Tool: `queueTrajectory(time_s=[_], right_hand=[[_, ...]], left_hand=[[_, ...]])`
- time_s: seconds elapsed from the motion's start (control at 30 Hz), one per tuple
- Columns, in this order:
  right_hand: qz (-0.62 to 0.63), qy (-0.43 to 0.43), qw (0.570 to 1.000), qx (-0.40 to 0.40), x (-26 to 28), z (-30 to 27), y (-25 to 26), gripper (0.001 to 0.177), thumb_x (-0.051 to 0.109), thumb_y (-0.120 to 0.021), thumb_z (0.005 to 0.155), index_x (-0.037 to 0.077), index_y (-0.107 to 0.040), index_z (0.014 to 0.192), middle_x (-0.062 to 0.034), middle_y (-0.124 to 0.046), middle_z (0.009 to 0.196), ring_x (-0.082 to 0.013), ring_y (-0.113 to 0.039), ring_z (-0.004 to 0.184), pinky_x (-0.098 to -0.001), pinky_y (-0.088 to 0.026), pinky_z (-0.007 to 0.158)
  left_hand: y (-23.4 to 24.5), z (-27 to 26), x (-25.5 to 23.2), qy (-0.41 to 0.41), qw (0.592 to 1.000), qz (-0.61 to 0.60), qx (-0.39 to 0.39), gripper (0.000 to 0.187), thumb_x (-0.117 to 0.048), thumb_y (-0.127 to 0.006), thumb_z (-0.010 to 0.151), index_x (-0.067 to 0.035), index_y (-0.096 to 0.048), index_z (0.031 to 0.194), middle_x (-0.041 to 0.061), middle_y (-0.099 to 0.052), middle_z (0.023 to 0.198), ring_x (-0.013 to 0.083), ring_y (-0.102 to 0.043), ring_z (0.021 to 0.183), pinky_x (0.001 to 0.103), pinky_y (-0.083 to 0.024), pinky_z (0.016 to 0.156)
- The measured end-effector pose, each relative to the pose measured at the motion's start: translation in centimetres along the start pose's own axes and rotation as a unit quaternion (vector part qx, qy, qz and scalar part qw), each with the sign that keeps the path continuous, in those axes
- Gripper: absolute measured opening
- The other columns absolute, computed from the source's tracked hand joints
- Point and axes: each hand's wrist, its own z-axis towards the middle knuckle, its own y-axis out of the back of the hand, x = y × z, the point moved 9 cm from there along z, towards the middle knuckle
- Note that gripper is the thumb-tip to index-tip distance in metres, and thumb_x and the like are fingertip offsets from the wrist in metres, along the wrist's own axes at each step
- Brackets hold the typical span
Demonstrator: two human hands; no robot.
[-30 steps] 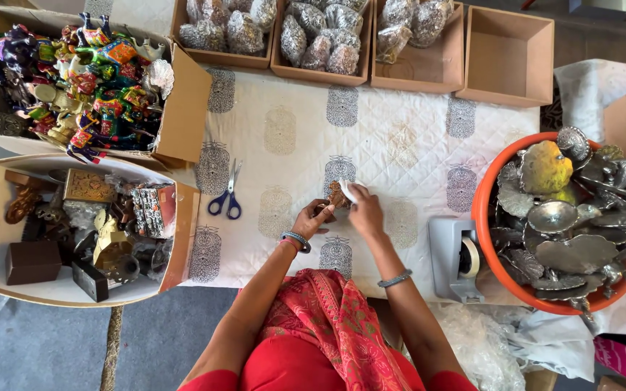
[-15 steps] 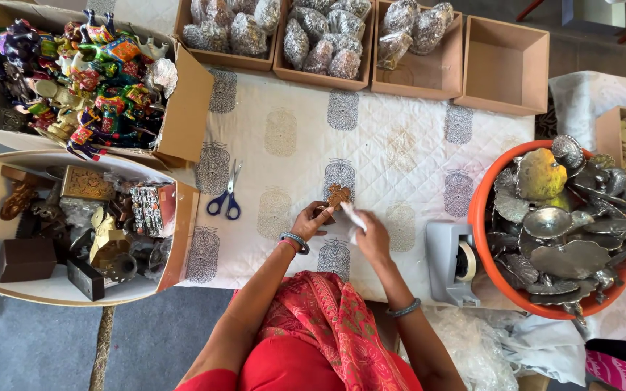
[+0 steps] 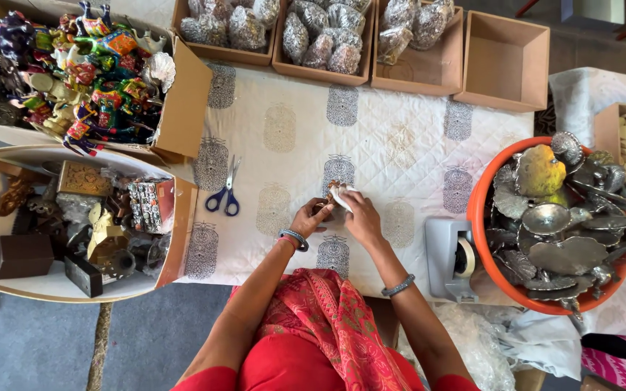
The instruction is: Cleaning and wrapping small brass figurines in paper and plastic for packaging.
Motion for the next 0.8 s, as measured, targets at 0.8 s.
queueTrajectory(time_s=[0.8], right_hand=[[0.081, 0.003, 0.997, 0.004, 0.7, -5.4, -1.5, 0.049, 0.004, -0.068, 0.085, 0.013, -0.065, 0.133, -0.0068, -0.064, 0.134, -0.0255, -0.067, 0.115, -0.0369, -0.054, 0.100]], left_hand=[[0.3, 0.3, 0.4, 0.012, 1.000, -0.010, -0.005, 0.065, -0.053, -0.071, 0.087, -0.011, -0.057, 0.135, 0.007, -0.069, 0.116, 0.0190, -0.070, 0.105, 0.039, -0.065, 0.082]])
